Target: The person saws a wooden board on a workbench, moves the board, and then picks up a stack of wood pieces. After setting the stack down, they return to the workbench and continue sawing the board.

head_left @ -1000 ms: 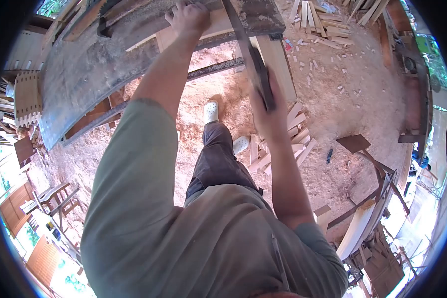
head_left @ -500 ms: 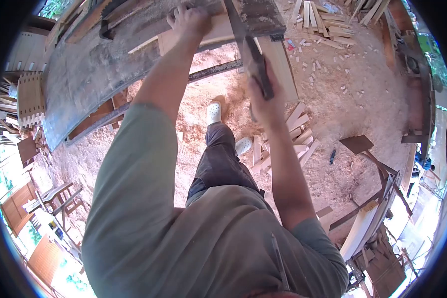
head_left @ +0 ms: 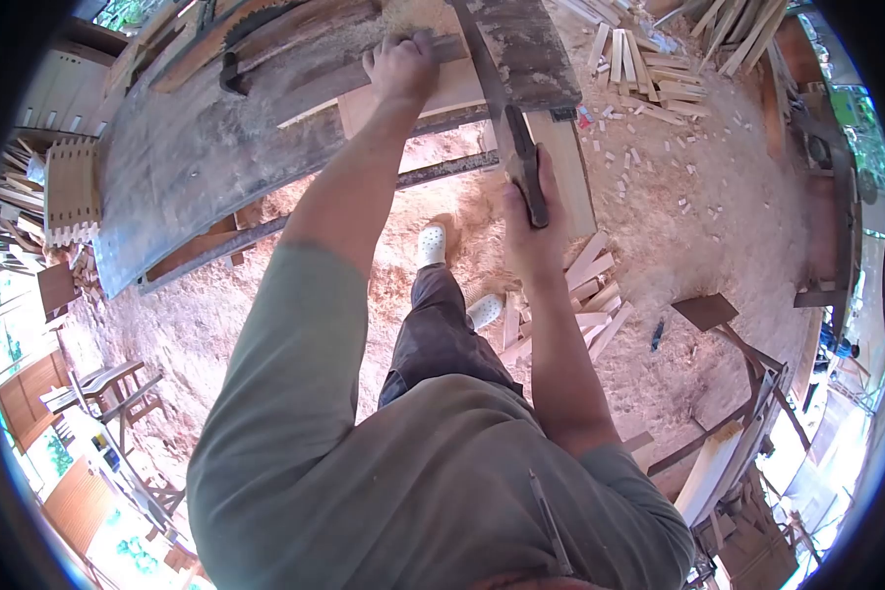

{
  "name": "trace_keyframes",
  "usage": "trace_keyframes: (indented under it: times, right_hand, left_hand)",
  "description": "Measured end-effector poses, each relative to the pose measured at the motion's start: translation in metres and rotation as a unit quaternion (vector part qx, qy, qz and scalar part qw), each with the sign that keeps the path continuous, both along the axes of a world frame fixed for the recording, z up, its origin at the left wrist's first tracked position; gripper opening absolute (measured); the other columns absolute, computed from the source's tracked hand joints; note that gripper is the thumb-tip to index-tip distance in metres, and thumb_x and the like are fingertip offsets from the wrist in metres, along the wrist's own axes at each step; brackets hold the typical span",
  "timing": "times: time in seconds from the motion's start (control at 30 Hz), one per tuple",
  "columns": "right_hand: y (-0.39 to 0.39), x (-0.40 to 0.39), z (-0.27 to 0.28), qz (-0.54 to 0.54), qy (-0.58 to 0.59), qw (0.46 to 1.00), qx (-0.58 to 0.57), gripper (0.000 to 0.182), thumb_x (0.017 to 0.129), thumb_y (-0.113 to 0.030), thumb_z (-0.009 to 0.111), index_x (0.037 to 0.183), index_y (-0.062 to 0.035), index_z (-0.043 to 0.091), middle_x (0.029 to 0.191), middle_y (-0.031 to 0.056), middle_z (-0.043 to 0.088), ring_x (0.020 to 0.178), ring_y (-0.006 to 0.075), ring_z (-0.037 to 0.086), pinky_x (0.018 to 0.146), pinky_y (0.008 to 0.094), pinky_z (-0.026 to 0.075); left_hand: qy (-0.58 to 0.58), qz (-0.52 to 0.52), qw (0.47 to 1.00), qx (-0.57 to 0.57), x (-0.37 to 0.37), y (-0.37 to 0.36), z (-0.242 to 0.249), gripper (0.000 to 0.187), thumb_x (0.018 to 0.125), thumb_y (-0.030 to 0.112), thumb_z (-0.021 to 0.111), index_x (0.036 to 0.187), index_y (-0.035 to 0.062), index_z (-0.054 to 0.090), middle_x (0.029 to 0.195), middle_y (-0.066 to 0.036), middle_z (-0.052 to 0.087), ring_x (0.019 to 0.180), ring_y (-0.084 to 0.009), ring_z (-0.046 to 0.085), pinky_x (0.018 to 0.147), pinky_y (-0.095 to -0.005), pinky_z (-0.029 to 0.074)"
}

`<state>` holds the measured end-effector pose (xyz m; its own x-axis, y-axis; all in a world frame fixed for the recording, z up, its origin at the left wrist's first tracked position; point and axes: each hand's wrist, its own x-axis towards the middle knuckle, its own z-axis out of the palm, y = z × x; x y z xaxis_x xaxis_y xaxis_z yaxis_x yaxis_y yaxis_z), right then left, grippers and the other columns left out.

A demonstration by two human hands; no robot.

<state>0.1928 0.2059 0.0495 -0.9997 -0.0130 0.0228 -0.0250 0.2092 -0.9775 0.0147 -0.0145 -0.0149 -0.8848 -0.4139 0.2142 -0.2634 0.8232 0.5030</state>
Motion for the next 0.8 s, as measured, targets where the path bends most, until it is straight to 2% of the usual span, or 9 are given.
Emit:
trace_keyframes:
  times: [0.07,0.13,0.3,0.37,0.4,0.47,0.7,0.77,0.8]
  right_hand:
    - [0.001,-0.001,0.003,-0.007,0.005,0.999,0.037,0.057,0.094,-0.014,0.06,0.146,-0.0012,0.042,0.094,0.008,0.069,0.08,0.0117,0.065,0.076,0.0261,0.052]
    - [0.004,-0.006,0.006,-0.009,0.018,0.999,0.038,0.057,0.094,-0.015,0.061,0.146,-0.0013,0.042,0.095,0.009,0.07,0.081,0.012,0.065,0.076,0.0263,0.052]
    - [0.01,-0.007,0.006,0.0,0.03,0.998,0.047,0.056,0.094,-0.016,0.062,0.145,-0.0022,0.043,0.095,0.0123,0.07,0.083,0.0136,0.067,0.076,0.0275,0.052]
    - [0.009,-0.009,0.014,0.021,-0.014,0.999,0.048,0.056,0.096,-0.015,0.06,0.146,0.0015,0.042,0.1,0.0037,0.065,0.082,0.0091,0.057,0.074,0.0244,0.049]
    - [0.012,-0.006,0.016,0.022,-0.015,0.998,0.049,0.056,0.096,-0.015,0.06,0.146,0.0015,0.042,0.1,0.0037,0.065,0.082,0.0091,0.057,0.074,0.0244,0.049]
    - [0.018,0.005,0.025,0.035,-0.023,0.998,0.054,0.056,0.094,-0.014,0.062,0.143,0.0034,0.042,0.096,0.0125,0.07,0.085,0.0142,0.067,0.077,0.0274,0.052]
    - [0.104,0.165,0.049,0.039,-0.118,0.987,0.097,0.062,0.089,-0.001,0.059,0.146,0.0064,0.034,0.112,0.0195,0.067,0.096,0.0198,0.068,0.082,0.032,0.054]
    - [0.112,0.174,0.046,0.049,-0.07,0.989,0.118,0.062,0.088,0.0,0.058,0.145,0.0061,0.035,0.117,0.0227,0.067,0.101,0.0254,0.07,0.083,0.0337,0.055]
    - [0.099,0.144,0.035,0.059,0.018,0.985,0.164,0.062,0.088,-0.001,0.058,0.145,0.0052,0.035,0.123,0.0257,0.065,0.104,0.0301,0.07,0.084,0.0352,0.055]
  left_hand:
    - [0.021,-0.024,0.998,0.045,0.003,-0.002,-0.001,0.052,0.099,0.036,0.034,0.101,0.0036,0.075,0.136,-0.015,0.055,0.129,-0.0339,0.049,0.116,-0.0543,0.021]
    - [-0.021,-0.023,0.997,-0.066,0.022,0.003,0.004,0.054,0.099,0.036,0.033,0.106,0.0031,0.074,0.144,-0.013,0.05,0.137,-0.0328,0.04,0.118,-0.0561,0.016]
    - [-0.053,-0.029,0.992,-0.112,0.018,0.011,0.006,0.053,0.099,0.036,0.033,0.111,0.0024,0.072,0.147,-0.011,0.047,0.141,-0.0303,0.035,0.119,-0.0558,0.014]
    - [-0.07,-0.029,0.991,-0.11,0.021,0.011,0.008,0.053,0.099,0.036,0.033,0.113,0.0019,0.072,0.147,-0.011,0.047,0.14,-0.0296,0.036,0.119,-0.0552,0.015]
    - [-0.072,-0.028,0.991,-0.107,0.018,0.009,0.009,0.053,0.1,0.037,0.033,0.113,0.0019,0.072,0.147,-0.01,0.046,0.139,-0.029,0.037,0.118,-0.0548,0.016]
    - [-0.059,-0.015,0.993,-0.097,0.016,0.008,0.004,0.054,0.1,0.037,0.032,0.114,0.0018,0.071,0.145,-0.009,0.048,0.138,-0.0274,0.038,0.117,-0.0539,0.019]
    - [-0.063,0.004,0.991,-0.114,0.017,0.009,0.003,0.052,0.099,0.036,0.036,0.112,0.001,0.071,0.141,-0.004,0.053,0.135,-0.0234,0.043,0.115,-0.0517,0.021]
    - [-0.102,-0.01,0.988,-0.113,0.018,0.011,0.011,0.049,0.099,0.033,0.035,0.111,0.0018,0.071,0.144,-0.004,0.052,0.136,-0.0237,0.043,0.115,-0.0524,0.022]
    - [-0.103,-0.011,0.988,-0.111,0.017,0.01,0.008,0.049,0.099,0.033,0.035,0.111,0.0018,0.071,0.144,-0.004,0.052,0.136,-0.0237,0.043,0.115,-0.0524,0.022]
